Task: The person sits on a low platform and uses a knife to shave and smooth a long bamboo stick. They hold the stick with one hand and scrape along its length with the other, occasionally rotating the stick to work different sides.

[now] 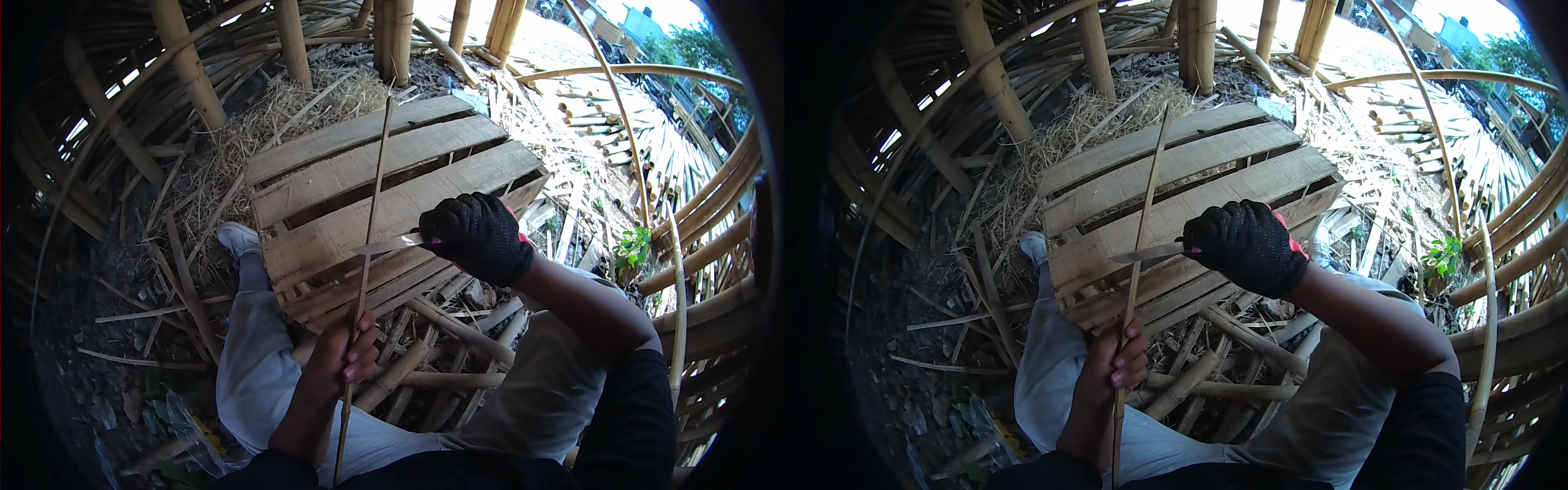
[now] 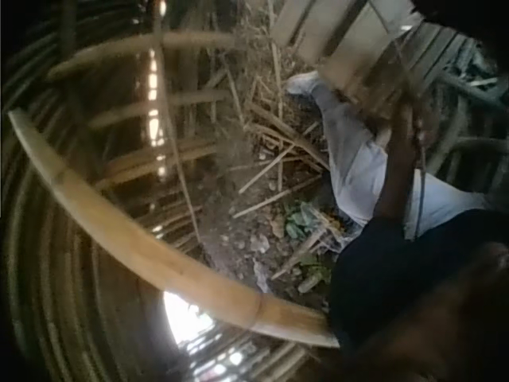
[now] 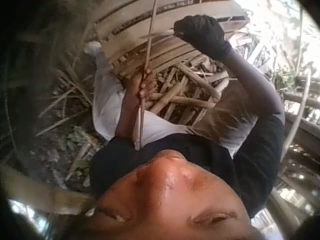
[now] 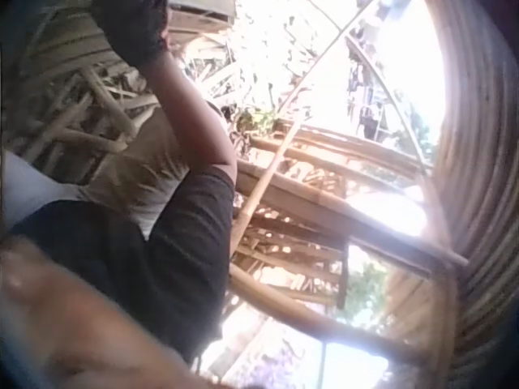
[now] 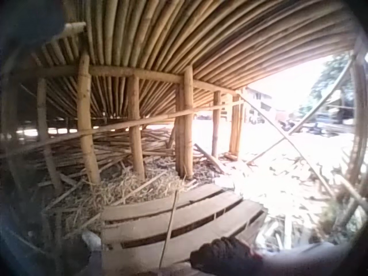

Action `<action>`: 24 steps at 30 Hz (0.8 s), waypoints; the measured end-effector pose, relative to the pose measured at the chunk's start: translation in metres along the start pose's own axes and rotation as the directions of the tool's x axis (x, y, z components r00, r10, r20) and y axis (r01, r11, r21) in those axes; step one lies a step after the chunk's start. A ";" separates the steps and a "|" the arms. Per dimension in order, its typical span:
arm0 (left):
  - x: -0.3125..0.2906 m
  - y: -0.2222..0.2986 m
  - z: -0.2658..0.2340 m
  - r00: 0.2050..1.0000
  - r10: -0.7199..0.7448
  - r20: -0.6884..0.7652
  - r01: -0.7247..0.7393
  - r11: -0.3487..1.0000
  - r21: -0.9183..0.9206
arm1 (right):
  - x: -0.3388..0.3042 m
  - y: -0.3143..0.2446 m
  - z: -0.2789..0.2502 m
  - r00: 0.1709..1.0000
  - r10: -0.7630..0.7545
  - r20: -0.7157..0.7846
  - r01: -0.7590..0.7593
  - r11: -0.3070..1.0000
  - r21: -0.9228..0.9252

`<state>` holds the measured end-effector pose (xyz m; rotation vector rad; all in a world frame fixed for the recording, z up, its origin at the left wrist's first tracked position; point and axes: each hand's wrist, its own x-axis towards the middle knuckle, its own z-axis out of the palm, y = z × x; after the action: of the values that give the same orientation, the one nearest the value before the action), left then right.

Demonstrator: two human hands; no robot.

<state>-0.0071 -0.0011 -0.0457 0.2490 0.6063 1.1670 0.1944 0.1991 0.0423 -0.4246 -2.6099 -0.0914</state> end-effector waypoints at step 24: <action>0.032 -0.047 -0.024 0.911 -0.160 0.381 0.209 0.974 -0.091 | -0.001 0.010 0.036 0.965 -0.261 0.010 0.245 0.917 0.316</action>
<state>0.0243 0.0069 -0.0985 0.2869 0.2125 0.9387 0.1816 0.2133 0.0099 0.0256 -2.6545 0.2487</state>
